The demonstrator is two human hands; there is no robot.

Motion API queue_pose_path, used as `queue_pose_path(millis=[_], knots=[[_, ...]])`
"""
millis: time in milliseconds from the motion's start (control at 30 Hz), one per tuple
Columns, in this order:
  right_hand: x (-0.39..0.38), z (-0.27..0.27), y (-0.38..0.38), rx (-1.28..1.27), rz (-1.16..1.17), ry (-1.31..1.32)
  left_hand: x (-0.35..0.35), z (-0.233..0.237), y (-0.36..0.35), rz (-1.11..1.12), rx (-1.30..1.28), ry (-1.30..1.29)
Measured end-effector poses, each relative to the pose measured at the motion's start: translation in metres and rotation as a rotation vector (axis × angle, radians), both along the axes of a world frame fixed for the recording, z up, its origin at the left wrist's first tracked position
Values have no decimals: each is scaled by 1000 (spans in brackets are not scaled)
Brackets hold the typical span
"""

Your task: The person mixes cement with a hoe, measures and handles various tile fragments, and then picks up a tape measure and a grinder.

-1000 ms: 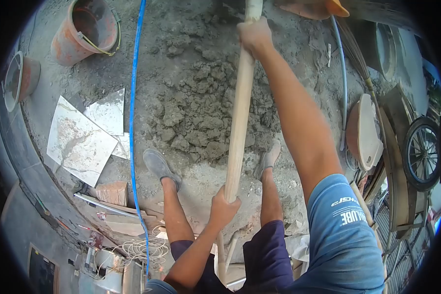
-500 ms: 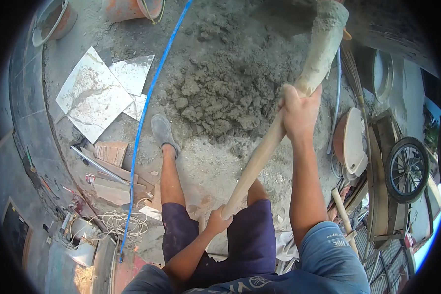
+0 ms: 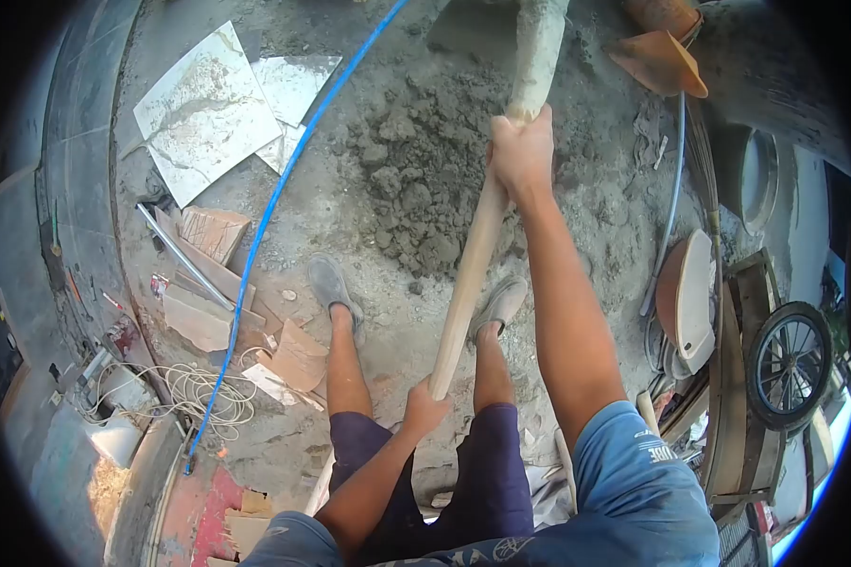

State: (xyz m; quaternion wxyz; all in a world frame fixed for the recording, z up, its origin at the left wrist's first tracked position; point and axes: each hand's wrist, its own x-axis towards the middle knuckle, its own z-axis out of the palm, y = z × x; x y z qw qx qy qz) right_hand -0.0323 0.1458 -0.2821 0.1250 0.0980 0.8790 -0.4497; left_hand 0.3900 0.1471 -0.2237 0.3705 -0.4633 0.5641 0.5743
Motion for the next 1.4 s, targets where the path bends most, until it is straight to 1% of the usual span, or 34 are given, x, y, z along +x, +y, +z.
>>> queue_pose_path(millis=[33, 67, 100, 133, 167, 233, 300, 333, 367, 400, 433, 467, 500, 567, 600, 633, 700, 733, 800, 833, 900, 967, 1000, 1033, 1067, 1100, 1133, 1167, 1200, 1233, 1267, 1300, 1333, 1400], knots=[[5, -19, -2, 42, 5, -56, 5, 2, -4, 14, 19, -43], [41, -31, 0, 165, 40, -207, 25, 21, 9, 1, 92, -149], [99, -50, 11, 293, 86, -358, 62, 56, 33, 1, 169, -255], [158, -65, 26, 280, 113, -497, 115, 85, 57, -52, 129, -281], [200, -67, 38, 352, 145, -572, 156, 99, 72, -112, 85, -289], [232, -35, 35, 325, 138, -524, 178, 123, 50, -80, 70, -173], [180, 21, 4, 247, 113, -478, 165, 104, 40, -25, -17, -82], [152, 20, -7, 102, 86, -339, 132, 79, 20, 11, -4, -24], [114, 31, -31, -38, 14, -321, 94, 52, -1, -26, -57, -6], [80, 27, -55, -147, -11, -199, 56, 24, -25, 51, -3, 3], [52, 17, -77, -136, 13, -131, 37, -11, -38, 43, -21, 27], [39, 7, -94, -117, 49, -135, 36, -28, -44, 27, -33, 34], [41, -19, -99, -53, 93, -205, 46, -11, -36, 27, -33, 21], [113, -62, -80, 137, 169, -425, 64, 44, -4, 140, 47, -134], [150, -57, -69, 237, 217, -461, 96, 66, 16, 171, 107, -219], [181, -40, -56, 220, 230, -441, 129, 77, 33, 207, 164, -290], [211, 0, -35, 196, 234, -470, 166, 105, 45, 48, 189, -262], [202, 15, -29, 191, 195, -419, 167, 97, 47, 44, 191, -248], [162, 50, -36, 119, 134, -324, 140, 90, 30, -16, -74, 41], [142, 58, -38, 64, 100, -278, 122, 75, 9, 16, 19, -11], [120, 93, -53, -79, 11, -296, 105, 57, -23, -17, -6, -27], [149, 82, -44, -109, -15, -276, 139, 81, -8, -39, 2, -56], [178, 58, -33, -43, 24, -366, 159, 93, 7, -50, 6, -61], [211, 31, -19, 26, 54, -465, 187, 106, 29, -72, 86, -163], [253, -14, 2, 30, 36, -633, 215, 115, 49, -101, 203, -251], [275, -45, 14, 25, 26, -780, 220, 121, 59, -136, 226, -342], [277, -39, 17, 37, 26, -794, 229, 124, 62, -188, 178, -338], [275, -35, 19, 52, 17, -796, 219, 112, 50, -219, 174, -302], [270, -30, 25, 37, 1, -679, 205, 111, 45, -207, 92, -209], [249, -4, 32, 55, -33, -588, 201, 127, 37, -199, 26, -154], [216, 22, 37, 72, -66, -500, 185, 115, 26, -173, 48, -142], [186, 24, 56, 21, -129, -389, 159, 94, 15, -203, -2, -40], [143, 51, 60, -89, -245, -278, 121, 75, -4, -202, 43, 13], [66, 62, 86, -193, -384, -148, 58, 37, -34, -371, 35, 113]])
